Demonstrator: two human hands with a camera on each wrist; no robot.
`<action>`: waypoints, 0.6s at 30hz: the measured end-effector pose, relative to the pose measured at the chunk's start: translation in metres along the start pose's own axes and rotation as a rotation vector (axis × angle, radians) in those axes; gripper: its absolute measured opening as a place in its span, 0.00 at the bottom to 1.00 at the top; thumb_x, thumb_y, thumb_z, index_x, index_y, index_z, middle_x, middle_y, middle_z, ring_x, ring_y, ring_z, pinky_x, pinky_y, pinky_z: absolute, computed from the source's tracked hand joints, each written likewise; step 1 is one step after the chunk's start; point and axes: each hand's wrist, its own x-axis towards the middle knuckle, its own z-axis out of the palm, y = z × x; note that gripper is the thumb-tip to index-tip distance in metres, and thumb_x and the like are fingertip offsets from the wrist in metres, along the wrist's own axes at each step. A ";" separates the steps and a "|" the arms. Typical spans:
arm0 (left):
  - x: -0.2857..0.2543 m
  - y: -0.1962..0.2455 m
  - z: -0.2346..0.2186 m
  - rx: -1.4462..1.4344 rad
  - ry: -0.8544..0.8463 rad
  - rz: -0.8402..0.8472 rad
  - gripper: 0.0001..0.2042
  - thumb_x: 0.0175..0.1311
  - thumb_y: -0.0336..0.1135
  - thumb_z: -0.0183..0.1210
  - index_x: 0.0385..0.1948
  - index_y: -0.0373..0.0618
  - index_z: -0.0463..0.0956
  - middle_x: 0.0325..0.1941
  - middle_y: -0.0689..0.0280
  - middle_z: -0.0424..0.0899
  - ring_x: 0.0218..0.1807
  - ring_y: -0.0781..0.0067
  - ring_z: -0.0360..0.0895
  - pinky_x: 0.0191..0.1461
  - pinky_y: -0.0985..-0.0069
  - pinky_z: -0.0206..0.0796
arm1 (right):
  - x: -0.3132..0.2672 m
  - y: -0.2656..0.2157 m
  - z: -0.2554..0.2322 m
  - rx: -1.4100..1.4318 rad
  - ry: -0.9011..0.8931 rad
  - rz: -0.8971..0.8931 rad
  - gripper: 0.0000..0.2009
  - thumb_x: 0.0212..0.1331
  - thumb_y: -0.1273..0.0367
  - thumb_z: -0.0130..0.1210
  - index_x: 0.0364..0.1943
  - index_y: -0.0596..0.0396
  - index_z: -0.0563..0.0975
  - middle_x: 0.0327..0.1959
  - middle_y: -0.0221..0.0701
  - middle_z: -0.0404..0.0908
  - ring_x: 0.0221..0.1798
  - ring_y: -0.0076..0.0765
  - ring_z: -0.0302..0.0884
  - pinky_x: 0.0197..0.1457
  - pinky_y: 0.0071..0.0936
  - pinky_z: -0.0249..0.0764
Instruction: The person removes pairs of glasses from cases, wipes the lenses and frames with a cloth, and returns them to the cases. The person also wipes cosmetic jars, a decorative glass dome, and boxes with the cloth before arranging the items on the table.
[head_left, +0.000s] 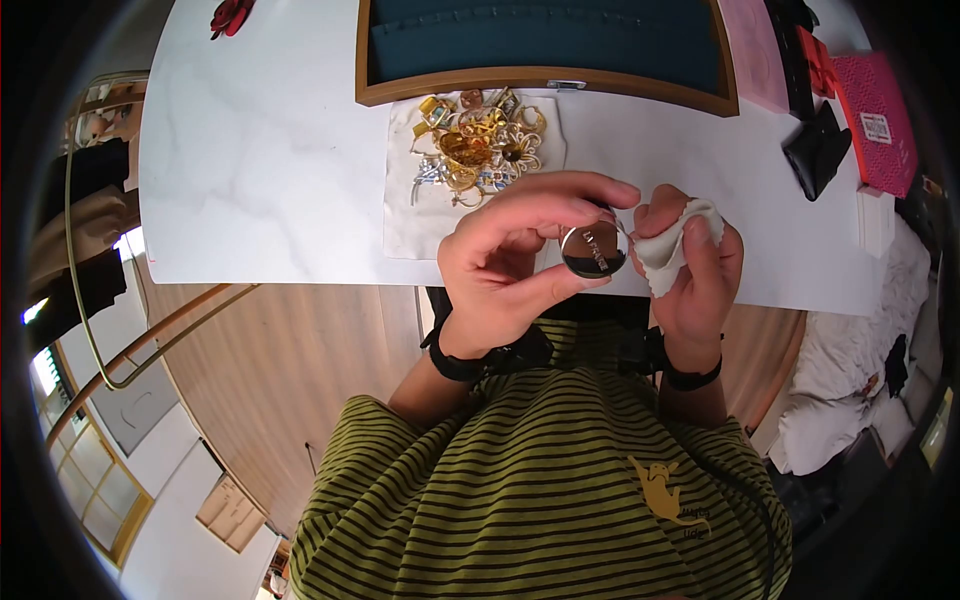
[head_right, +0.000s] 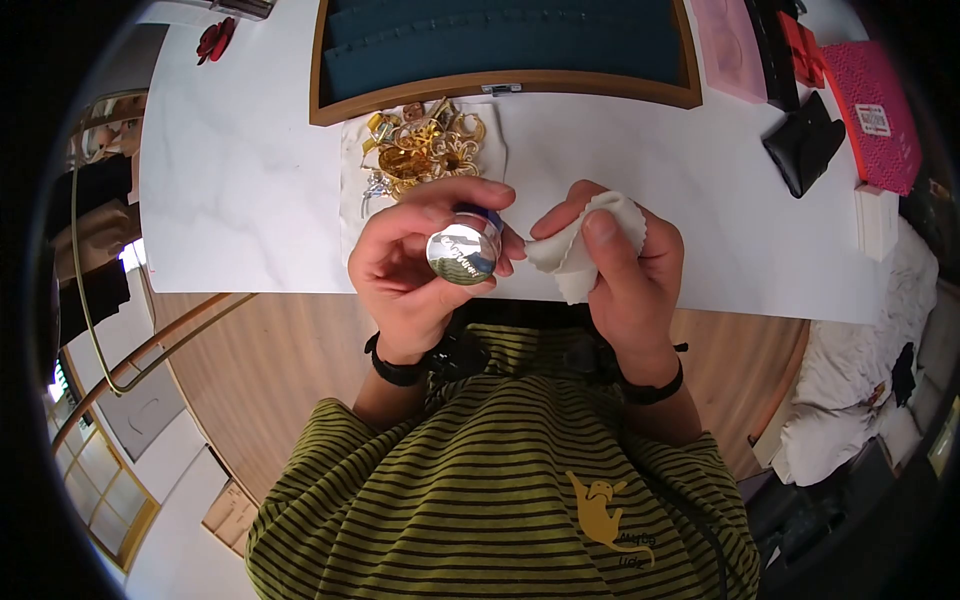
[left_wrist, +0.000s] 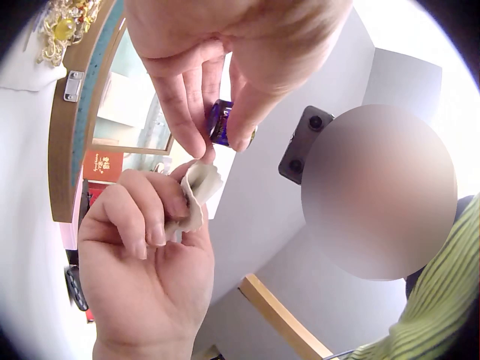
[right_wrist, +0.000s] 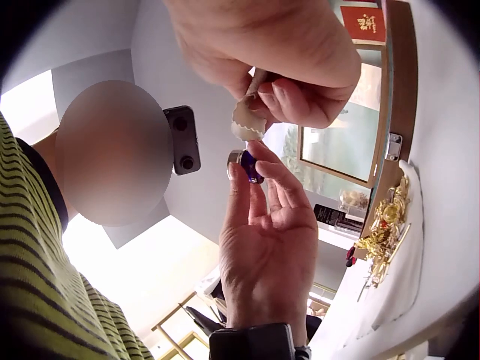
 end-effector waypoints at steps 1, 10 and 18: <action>0.000 0.001 0.000 -0.002 0.005 -0.003 0.21 0.50 0.19 0.64 0.47 0.38 0.69 0.50 0.36 0.72 0.37 0.55 0.81 0.38 0.67 0.79 | 0.000 0.000 0.000 0.000 -0.004 -0.006 0.17 0.66 0.65 0.45 0.31 0.67 0.78 0.27 0.34 0.76 0.29 0.23 0.71 0.32 0.21 0.64; -0.001 0.002 -0.002 0.011 -0.048 0.029 0.20 0.51 0.20 0.64 0.47 0.37 0.69 0.50 0.36 0.72 0.37 0.58 0.81 0.40 0.67 0.79 | -0.002 -0.001 0.000 0.008 -0.049 -0.022 0.17 0.64 0.64 0.46 0.29 0.67 0.78 0.27 0.35 0.75 0.28 0.24 0.68 0.31 0.21 0.61; -0.015 0.009 0.009 -0.134 0.107 -0.177 0.19 0.52 0.17 0.61 0.48 0.32 0.72 0.53 0.45 0.74 0.53 0.61 0.76 0.53 0.70 0.71 | -0.017 -0.017 0.023 -0.103 0.125 -0.152 0.10 0.50 0.75 0.58 0.36 0.65 0.75 0.31 0.35 0.75 0.32 0.25 0.69 0.35 0.24 0.65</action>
